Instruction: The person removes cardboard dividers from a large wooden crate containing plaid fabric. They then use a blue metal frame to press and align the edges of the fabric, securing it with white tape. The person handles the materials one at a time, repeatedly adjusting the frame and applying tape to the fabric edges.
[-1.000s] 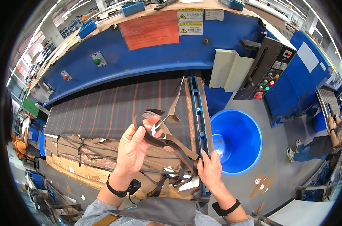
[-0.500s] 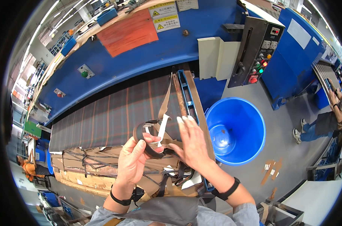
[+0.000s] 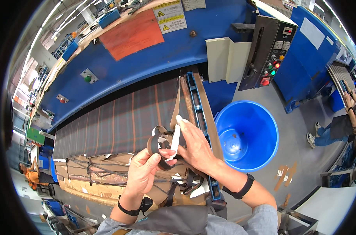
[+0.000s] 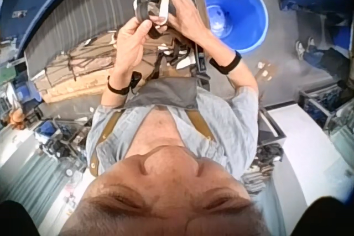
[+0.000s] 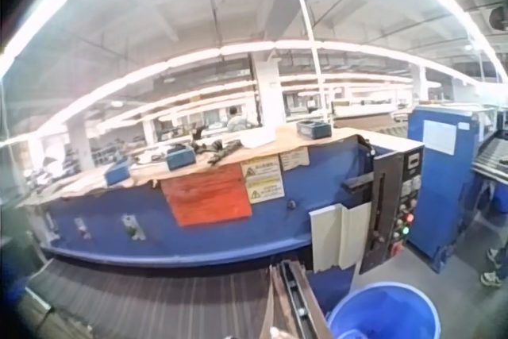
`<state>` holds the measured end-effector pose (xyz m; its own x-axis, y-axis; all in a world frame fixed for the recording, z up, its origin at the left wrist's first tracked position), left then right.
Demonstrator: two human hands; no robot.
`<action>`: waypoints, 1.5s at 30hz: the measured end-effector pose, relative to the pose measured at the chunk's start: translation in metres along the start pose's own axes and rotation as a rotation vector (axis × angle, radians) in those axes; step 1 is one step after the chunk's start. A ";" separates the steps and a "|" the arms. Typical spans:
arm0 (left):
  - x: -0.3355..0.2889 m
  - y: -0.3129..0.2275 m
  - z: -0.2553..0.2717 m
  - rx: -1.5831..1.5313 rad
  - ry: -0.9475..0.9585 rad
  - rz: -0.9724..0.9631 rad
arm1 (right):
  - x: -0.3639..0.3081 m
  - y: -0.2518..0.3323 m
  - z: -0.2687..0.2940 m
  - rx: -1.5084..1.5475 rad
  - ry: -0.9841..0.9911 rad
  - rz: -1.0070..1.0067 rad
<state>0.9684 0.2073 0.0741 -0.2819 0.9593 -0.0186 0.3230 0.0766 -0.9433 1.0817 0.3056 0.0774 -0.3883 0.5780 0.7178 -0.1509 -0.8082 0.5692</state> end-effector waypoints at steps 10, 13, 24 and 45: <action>0.006 -0.008 0.006 -0.075 -0.009 0.004 | 0.020 -0.001 0.016 0.015 0.042 0.002; 0.006 -0.005 -0.005 -0.028 0.014 0.012 | 0.014 0.002 0.006 0.039 0.060 0.020; 0.016 0.005 0.042 -0.082 -0.185 0.078 | 0.008 -0.105 0.093 -0.002 -0.321 -0.365; -0.046 -0.087 0.200 -0.196 -0.691 -0.500 | -0.076 0.027 -0.083 0.566 0.768 -0.780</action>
Point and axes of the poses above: each hand's wrist, its own x-axis towards the middle knuckle, its own z-axis out of the back of the hand, y = z × x, the point moved 10 cm from there along x, towards the middle knuckle, and after that the axes turned 7 degrees about -y, right-handed, at the moved point
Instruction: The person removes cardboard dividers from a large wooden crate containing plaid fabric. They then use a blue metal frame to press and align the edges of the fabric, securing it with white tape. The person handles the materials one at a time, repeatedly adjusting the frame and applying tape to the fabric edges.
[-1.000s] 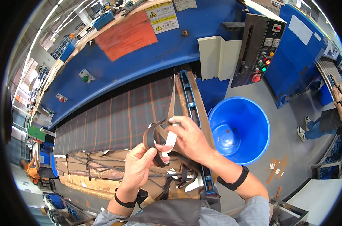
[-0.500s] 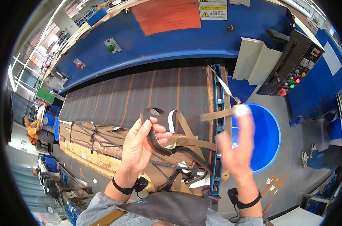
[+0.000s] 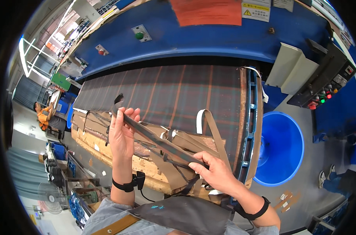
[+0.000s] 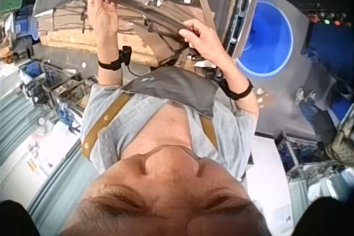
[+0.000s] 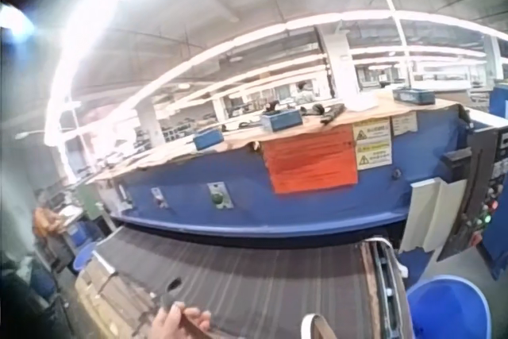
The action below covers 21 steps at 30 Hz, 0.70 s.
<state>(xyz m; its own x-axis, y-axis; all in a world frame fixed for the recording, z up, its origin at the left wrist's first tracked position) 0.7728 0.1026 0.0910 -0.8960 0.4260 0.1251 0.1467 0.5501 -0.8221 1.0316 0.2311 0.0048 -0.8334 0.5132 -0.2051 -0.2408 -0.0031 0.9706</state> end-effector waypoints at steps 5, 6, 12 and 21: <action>0.007 0.010 0.089 0.176 -0.183 -0.021 | 0.021 -0.016 -0.024 -0.082 0.005 0.050; 0.006 0.010 0.104 0.229 -0.210 -0.021 | 0.024 -0.018 -0.028 -0.115 0.010 0.061; 0.002 0.017 0.158 0.426 -0.326 -0.088 | 0.030 -0.018 -0.044 -0.311 0.032 0.092; -0.023 0.006 0.244 1.132 -0.644 -0.394 | -0.006 0.050 0.053 -0.707 -0.456 0.522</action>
Point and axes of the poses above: each hand's wrist, its own x-axis towards the middle knuckle, its own z-axis out of the back of the hand, y = z × x, the point moved 10 cm from there along x, towards the middle knuckle, and after that the axes turned 7 degrees about -y, right-handed, at the moved point
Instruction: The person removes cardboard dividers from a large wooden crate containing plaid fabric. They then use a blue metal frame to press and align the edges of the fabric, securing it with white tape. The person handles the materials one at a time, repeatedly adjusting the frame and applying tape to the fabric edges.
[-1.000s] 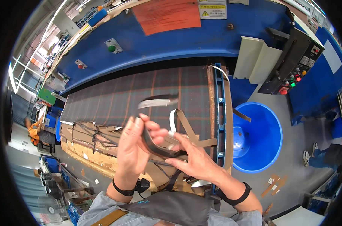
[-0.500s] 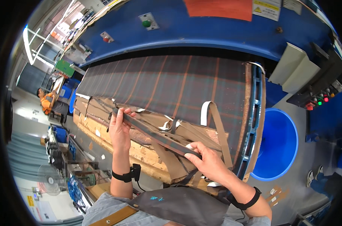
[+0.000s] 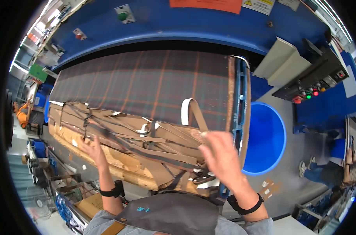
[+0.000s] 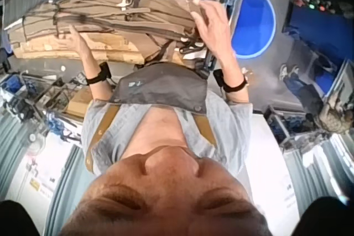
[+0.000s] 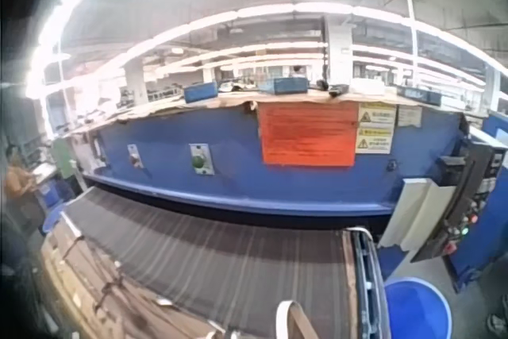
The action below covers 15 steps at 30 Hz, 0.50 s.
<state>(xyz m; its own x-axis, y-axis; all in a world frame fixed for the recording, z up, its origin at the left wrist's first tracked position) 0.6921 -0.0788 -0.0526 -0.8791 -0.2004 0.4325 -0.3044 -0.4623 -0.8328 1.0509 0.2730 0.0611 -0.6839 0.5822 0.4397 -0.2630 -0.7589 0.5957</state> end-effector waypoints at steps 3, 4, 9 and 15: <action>-0.008 -0.065 -0.003 0.010 0.079 -0.128 | -0.022 -0.057 0.049 -0.293 -0.219 -0.186; -0.013 -0.087 -0.015 -0.040 0.160 -0.171 | -0.031 -0.072 0.054 -0.314 -0.232 -0.234; -0.094 -0.205 -0.100 -0.203 0.661 -0.516 | -0.070 -0.106 0.039 -0.334 -0.202 -0.381; -0.246 -0.292 -0.188 -0.132 1.147 -1.048 | -0.054 -0.113 0.024 -0.310 -0.202 -0.566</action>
Point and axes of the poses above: each hand's wrist, its own x-axis towards the middle knuckle, its own z-axis out of the back of the hand, y = z × x, the point moved 10 cm from there along x, towards the middle knuckle, and after that the axes turned 7 degrees about -y, right-handed, at the moved point
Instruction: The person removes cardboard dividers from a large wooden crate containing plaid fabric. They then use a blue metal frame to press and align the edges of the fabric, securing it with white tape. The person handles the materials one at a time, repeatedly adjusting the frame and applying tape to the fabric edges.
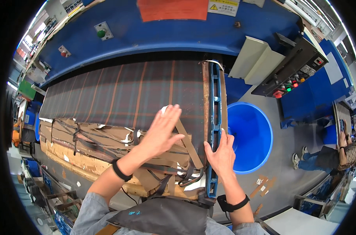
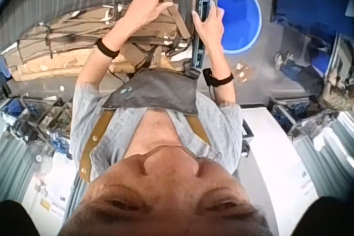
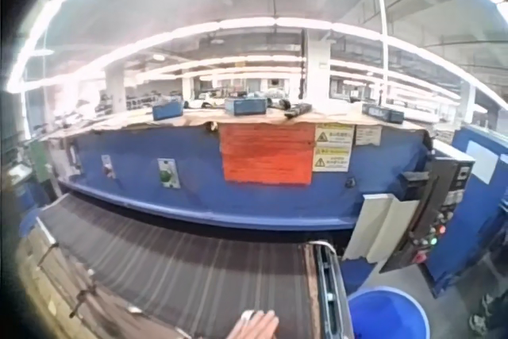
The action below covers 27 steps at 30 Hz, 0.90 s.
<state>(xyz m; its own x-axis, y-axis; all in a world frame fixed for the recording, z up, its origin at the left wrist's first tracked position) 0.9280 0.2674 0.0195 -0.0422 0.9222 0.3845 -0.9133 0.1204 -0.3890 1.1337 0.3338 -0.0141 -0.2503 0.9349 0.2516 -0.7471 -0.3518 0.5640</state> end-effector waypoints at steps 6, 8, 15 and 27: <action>0.006 -0.031 -0.070 0.077 0.203 -0.128 | 0.012 -0.017 0.009 0.309 -0.013 0.000; -0.008 -0.031 -0.073 0.121 0.200 -0.135 | 0.009 -0.027 0.021 0.440 0.001 -0.034; -0.033 -0.044 -0.069 0.124 0.237 -0.147 | -0.041 -0.079 0.056 0.705 0.038 -0.186; -0.053 -0.077 -0.059 0.069 0.287 -0.481 | -0.116 -0.107 0.100 0.758 -0.086 -0.328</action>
<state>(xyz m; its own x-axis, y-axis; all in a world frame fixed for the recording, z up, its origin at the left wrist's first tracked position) 1.0251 0.2311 -0.0206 0.4886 0.8334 0.2585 -0.8272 0.5366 -0.1668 1.3043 0.2578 -0.0250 -0.0214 0.9995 0.0241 -0.1483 -0.0270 0.9886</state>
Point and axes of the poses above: each hand's wrist, its own x-axis towards the middle knuckle, its own z-axis out of the back of the hand, y = z × x, the point moved 10 cm from there along x, towards the middle knuckle, and after that the axes turned 7 degrees about -y, right-handed, at the moved point
